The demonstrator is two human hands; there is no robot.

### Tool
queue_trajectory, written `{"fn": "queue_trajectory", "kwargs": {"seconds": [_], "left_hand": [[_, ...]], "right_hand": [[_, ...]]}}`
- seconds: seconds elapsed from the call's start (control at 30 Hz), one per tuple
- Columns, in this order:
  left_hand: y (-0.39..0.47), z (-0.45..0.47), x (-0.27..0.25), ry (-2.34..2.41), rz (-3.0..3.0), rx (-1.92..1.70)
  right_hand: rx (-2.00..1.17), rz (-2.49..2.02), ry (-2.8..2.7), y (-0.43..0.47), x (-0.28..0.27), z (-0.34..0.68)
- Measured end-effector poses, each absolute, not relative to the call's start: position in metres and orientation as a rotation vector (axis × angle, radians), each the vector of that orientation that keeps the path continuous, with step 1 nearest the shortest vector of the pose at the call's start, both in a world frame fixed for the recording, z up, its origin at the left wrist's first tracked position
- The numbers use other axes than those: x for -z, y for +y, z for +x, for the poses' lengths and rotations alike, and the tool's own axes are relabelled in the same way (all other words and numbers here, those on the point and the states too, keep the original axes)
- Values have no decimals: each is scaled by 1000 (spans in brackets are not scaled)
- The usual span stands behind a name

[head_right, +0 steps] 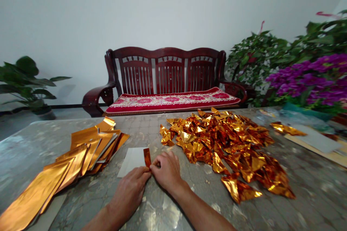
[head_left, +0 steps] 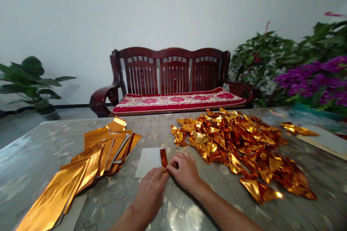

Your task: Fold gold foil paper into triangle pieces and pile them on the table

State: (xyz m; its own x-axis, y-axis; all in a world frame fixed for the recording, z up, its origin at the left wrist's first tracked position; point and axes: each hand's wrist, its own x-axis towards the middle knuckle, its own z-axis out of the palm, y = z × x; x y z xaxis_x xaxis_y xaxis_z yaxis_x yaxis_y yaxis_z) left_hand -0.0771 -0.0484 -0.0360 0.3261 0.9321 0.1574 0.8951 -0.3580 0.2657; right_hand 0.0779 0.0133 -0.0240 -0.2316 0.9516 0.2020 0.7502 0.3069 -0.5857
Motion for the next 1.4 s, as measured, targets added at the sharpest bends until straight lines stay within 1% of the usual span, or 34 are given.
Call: {"fn": "queue_trajectory", "kwargs": {"seconds": [0.23,0.43,0.53,0.7,0.8,0.87,0.93,1.1,1.23,1.4], "left_hand": [[-49,-78,37,1677,2465,-497],[-47,-80,41,1642,2550,-664],[-48,-82,39,1580,2630,-847],[-54,-90,29,1287,2794,-1359],[-54,-93,23,1334,2847,-1483],[-49,-93,22,1520,2841,-1405],[-41,-93,23,1653,2828,-1247],[-28,-94,30,1704,2831,-930],[-29,-95,29,1814,2754,-732],[-28,-96,26,1881,2588,-663]], "right_hand": [[-492,-1495,-2051,14,26,79],[-411,-1438,-2017,15,32,77],[-201,-1318,-1938,17,28,82],[397,-986,-1937,19,11,101],[519,-883,-2096,17,11,105],[516,-871,-2210,16,15,104],[506,-893,-2284,15,20,101],[432,-889,-2429,14,25,96],[242,-972,-2492,14,24,98],[-91,-1095,-2414,17,23,104]]}}
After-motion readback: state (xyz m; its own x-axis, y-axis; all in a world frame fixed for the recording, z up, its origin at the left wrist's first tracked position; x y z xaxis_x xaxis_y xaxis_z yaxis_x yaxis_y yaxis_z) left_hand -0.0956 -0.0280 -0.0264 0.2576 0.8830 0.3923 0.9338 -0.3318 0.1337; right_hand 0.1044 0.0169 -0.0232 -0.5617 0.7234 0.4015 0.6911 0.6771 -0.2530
